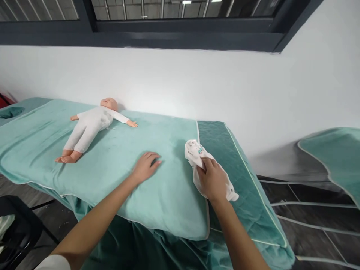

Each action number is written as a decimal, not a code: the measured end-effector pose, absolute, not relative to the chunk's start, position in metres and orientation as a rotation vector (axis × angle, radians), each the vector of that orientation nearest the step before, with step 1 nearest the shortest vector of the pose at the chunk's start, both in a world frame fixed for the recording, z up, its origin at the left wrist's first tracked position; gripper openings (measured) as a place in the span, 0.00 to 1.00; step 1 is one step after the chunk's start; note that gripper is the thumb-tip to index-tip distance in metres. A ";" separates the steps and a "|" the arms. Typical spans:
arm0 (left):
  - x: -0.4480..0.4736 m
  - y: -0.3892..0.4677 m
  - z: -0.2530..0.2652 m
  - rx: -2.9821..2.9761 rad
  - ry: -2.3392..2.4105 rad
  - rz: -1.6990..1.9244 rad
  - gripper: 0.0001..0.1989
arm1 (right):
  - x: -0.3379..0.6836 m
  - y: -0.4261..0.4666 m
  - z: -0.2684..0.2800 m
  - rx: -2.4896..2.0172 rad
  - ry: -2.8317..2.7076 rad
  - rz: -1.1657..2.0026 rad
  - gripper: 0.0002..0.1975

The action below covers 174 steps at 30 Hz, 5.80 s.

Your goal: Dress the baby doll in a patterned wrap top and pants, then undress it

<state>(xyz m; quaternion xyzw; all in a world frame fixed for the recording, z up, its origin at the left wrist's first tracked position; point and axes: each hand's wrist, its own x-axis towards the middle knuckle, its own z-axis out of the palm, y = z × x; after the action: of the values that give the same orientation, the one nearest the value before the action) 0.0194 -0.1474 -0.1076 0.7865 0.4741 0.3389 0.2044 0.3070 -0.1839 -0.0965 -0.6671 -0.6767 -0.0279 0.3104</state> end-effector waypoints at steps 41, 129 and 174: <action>0.014 -0.122 -0.094 0.600 0.842 1.522 0.20 | 0.211 -0.082 -0.075 -0.977 -0.850 1.103 0.19; -0.079 -0.126 0.063 1.924 1.836 0.470 0.21 | 0.263 -0.150 0.046 -1.900 -2.085 0.021 0.16; 0.006 -0.089 -0.082 2.102 2.145 0.502 0.33 | 0.154 -0.094 -0.106 -1.807 -2.010 0.118 0.32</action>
<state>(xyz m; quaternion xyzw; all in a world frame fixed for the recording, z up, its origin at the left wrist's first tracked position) 0.0063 -0.0888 -0.0821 0.6896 0.7036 0.1646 0.0482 0.1539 -0.0936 -0.1062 -0.6520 -0.7255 0.0426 0.2162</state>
